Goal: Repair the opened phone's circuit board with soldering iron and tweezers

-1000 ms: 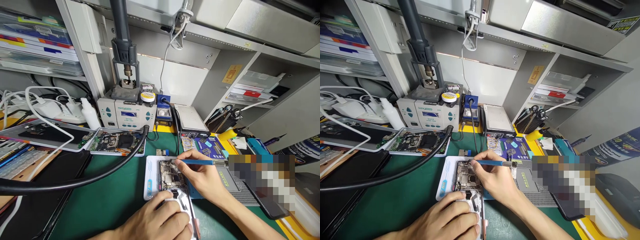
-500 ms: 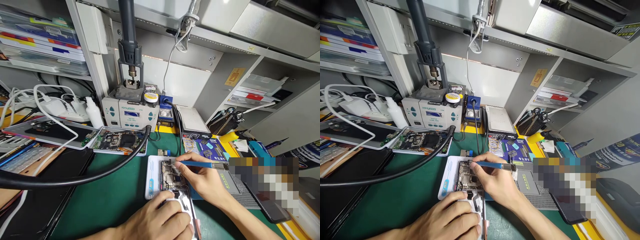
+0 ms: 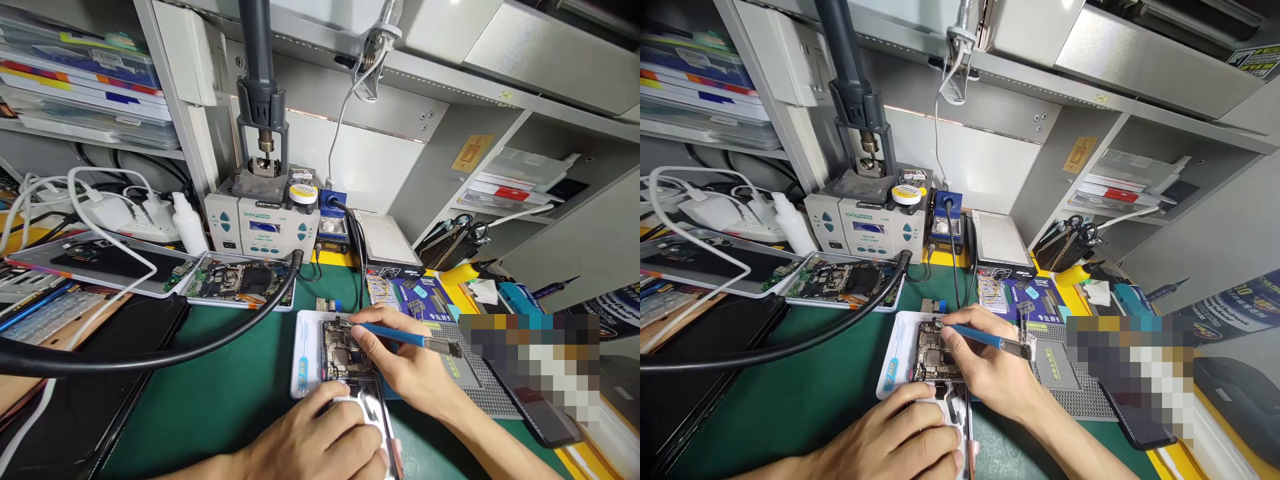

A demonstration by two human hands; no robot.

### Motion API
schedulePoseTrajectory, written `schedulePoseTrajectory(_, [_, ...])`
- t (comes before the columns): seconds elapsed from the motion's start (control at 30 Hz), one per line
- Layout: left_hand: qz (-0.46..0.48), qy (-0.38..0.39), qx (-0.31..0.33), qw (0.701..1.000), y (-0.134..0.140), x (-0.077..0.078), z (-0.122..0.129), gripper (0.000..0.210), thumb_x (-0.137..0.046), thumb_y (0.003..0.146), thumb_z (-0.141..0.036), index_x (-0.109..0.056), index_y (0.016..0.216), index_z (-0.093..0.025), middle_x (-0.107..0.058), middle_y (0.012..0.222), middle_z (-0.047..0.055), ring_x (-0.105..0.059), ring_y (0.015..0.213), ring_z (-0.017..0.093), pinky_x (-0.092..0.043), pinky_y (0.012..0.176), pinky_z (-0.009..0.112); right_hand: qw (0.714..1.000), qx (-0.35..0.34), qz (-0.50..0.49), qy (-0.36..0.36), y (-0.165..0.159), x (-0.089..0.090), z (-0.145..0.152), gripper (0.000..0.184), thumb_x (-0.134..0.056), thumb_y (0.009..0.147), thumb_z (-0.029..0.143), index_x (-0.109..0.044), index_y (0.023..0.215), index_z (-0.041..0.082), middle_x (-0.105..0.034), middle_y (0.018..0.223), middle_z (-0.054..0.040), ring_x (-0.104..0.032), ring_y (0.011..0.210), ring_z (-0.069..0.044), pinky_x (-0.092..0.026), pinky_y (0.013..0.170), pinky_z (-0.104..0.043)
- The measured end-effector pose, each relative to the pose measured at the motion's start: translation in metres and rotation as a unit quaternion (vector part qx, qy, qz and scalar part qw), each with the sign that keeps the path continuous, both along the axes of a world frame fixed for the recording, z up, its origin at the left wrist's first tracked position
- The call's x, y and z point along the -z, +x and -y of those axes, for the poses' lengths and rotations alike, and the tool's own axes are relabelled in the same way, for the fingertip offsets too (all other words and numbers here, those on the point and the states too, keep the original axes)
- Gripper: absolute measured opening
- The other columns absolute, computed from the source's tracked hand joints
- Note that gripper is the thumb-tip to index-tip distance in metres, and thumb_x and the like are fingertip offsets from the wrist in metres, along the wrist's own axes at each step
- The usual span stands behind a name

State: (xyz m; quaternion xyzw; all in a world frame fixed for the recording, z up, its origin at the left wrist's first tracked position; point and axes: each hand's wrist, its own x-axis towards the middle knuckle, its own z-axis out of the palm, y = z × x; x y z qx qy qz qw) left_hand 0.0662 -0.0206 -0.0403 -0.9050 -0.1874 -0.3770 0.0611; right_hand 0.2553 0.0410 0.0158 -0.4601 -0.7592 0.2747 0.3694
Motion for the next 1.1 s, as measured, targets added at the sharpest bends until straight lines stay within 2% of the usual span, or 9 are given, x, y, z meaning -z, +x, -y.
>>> schedulePoseTrajectory(0.17, [-0.005,0.002,-0.004,1.000,0.0004,0.0010,0.0006,0.008,-0.062,0.099,-0.018,-0.069,0.101,-0.016,-0.067,0.088,0.000,-0.061,0.087,0.015,-0.055,0.100,0.038,1.000,0.006,0.016,-0.006,0.0003,-0.0003,0.0024,0.010,-0.066,0.097,0.031,-0.073,0.103,0.026,-0.077,0.093,0.0018,-0.070,0.082,-0.014,-0.054,0.074,-0.025])
schedulePoseTrajectory(0.33, [0.015,0.005,0.000,1.000,0.0007,-0.0018,-0.0001,0.013,-0.057,0.101,-0.017,-0.069,0.099,-0.015,-0.068,0.087,0.000,-0.062,0.086,0.015,-0.056,0.099,0.037,1.000,0.000,0.021,-0.005,-0.0002,0.0025,0.0006,0.009,-0.067,0.096,0.030,-0.073,0.099,0.025,-0.077,0.094,0.0006,-0.070,0.085,-0.016,-0.055,0.076,-0.026])
schedulePoseTrajectory(0.53, [0.010,0.004,0.000,1.000,0.0019,-0.0037,-0.0005,0.007,-0.062,0.098,-0.016,-0.069,0.098,-0.015,-0.068,0.088,-0.001,-0.063,0.085,0.015,-0.056,0.097,0.037,1.000,-0.014,0.014,-0.006,0.0000,0.0026,-0.0006,0.010,-0.066,0.096,0.029,-0.073,0.100,0.024,-0.078,0.098,-0.0011,-0.071,0.087,-0.017,-0.055,0.078,-0.028])
schedulePoseTrajectory(0.7, [0.007,0.005,0.001,1.000,0.0022,-0.0021,-0.0006,0.008,-0.062,0.098,-0.017,-0.070,0.101,-0.015,-0.068,0.089,-0.001,-0.062,0.086,0.015,-0.056,0.096,0.037,1.000,0.012,0.016,-0.009,-0.0002,0.0012,0.0002,0.009,-0.068,0.095,0.029,-0.074,0.094,0.023,-0.078,0.092,-0.0010,-0.072,0.084,-0.017,-0.056,0.075,-0.027])
schedulePoseTrajectory(0.87, [0.012,0.003,0.001,1.000,0.0023,-0.0018,0.0006,0.009,-0.061,0.098,-0.014,-0.070,0.100,-0.015,-0.069,0.089,-0.002,-0.062,0.085,0.015,-0.055,0.097,0.039,0.999,-0.051,-0.011,-0.006,0.0005,0.0017,-0.0008,0.012,-0.068,0.096,0.025,-0.076,0.105,0.025,-0.079,0.107,-0.0006,-0.073,0.097,-0.016,-0.057,0.087,-0.026])
schedulePoseTrajectory(1.0, [0.013,-0.002,0.006,1.000,0.0012,-0.0028,-0.0003,0.010,-0.059,0.099,-0.013,-0.069,0.099,-0.015,-0.069,0.090,-0.002,-0.062,0.086,0.015,-0.054,0.098,0.038,0.999,-0.034,-0.008,-0.004,0.0014,0.0027,-0.0009,0.011,-0.068,0.096,0.023,-0.076,0.103,0.025,-0.079,0.104,-0.0004,-0.073,0.095,-0.016,-0.057,0.084,-0.026])
schedulePoseTrajectory(1.1, [0.010,-0.004,0.007,1.000,-0.0002,-0.0036,-0.0004,0.012,-0.057,0.099,-0.013,-0.070,0.101,-0.015,-0.069,0.090,-0.001,-0.062,0.087,0.015,-0.053,0.100,0.038,0.998,-0.057,-0.011,-0.003,0.0013,0.0028,-0.0005,0.013,-0.068,0.096,0.022,-0.076,0.106,0.026,-0.079,0.107,-0.0002,-0.074,0.097,-0.015,-0.057,0.087,-0.025])
